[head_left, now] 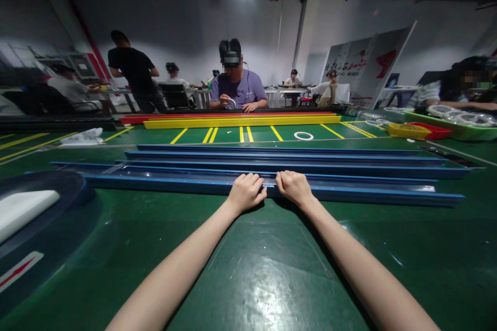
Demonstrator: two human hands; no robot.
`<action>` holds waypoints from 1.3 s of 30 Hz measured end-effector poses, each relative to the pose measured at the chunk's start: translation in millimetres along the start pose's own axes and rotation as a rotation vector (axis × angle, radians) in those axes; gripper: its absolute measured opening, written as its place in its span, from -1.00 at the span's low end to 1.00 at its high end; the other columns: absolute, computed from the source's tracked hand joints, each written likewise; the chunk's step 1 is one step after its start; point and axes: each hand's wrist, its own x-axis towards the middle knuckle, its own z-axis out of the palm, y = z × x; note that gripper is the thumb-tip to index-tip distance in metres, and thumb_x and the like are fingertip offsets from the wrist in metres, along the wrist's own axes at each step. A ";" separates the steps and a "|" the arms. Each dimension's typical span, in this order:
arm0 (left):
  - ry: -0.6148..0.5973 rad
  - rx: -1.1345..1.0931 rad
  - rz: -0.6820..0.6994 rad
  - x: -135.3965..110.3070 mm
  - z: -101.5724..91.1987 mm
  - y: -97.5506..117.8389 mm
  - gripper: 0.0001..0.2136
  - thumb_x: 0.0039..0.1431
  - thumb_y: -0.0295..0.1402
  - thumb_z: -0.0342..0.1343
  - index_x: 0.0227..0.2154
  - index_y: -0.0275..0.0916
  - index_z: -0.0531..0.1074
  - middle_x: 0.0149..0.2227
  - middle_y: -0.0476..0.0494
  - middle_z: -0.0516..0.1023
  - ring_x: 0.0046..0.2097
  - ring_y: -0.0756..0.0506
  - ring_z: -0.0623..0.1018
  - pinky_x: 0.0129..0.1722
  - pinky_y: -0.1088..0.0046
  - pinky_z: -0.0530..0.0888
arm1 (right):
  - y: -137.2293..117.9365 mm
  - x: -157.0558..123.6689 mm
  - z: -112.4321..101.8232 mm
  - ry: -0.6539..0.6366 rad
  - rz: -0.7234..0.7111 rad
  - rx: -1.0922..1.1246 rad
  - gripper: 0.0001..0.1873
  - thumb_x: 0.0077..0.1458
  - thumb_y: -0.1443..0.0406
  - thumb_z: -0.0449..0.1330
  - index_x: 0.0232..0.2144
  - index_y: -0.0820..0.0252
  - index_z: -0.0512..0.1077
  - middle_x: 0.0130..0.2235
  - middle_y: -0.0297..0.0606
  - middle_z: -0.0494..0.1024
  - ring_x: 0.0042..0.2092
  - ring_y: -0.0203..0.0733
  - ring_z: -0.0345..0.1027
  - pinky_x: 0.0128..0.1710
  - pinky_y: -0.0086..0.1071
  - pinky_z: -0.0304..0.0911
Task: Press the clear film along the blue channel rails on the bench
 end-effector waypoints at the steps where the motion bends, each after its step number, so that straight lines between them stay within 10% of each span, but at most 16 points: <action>1: 0.005 0.003 -0.002 -0.4 -0.2 -0.4 -0.74 0.15 -0.29 -0.20 -0.35 -0.29 0.37 -0.39 -0.15 0.42 -0.32 -0.09 0.37 -0.36 0.38 0.23 | 0.6 0.1 0.7 0.009 -0.010 -0.001 -0.54 0.13 0.28 -0.22 -0.61 0.26 0.37 -0.55 -0.20 0.46 -0.54 -0.32 0.26 -0.56 -0.41 -0.16; 21: 0.075 0.077 0.050 0.7 -1.3 0.3 -0.68 0.15 -0.18 -0.17 -0.43 -0.29 0.36 -0.47 -0.12 0.41 -0.38 -0.07 0.38 -0.41 0.40 0.19 | 72.8 -31.3 -8.2 0.047 0.092 -0.111 -0.52 0.06 0.26 -0.17 -0.73 0.28 0.37 -0.63 -0.17 0.44 -0.62 -0.32 0.22 -0.60 -0.44 -0.16; 39: 0.081 0.101 0.056 0.3 0.1 1.0 -0.66 0.16 -0.15 -0.18 -0.53 -0.27 0.31 -0.52 -0.08 0.39 -0.44 -0.03 0.36 -0.49 0.44 0.17 | 67.9 -24.9 -26.8 -0.300 0.094 -0.110 -0.50 0.12 0.20 -0.22 -0.55 0.19 0.45 -0.43 -0.21 0.54 -0.42 -0.25 0.36 -0.53 -0.43 -0.10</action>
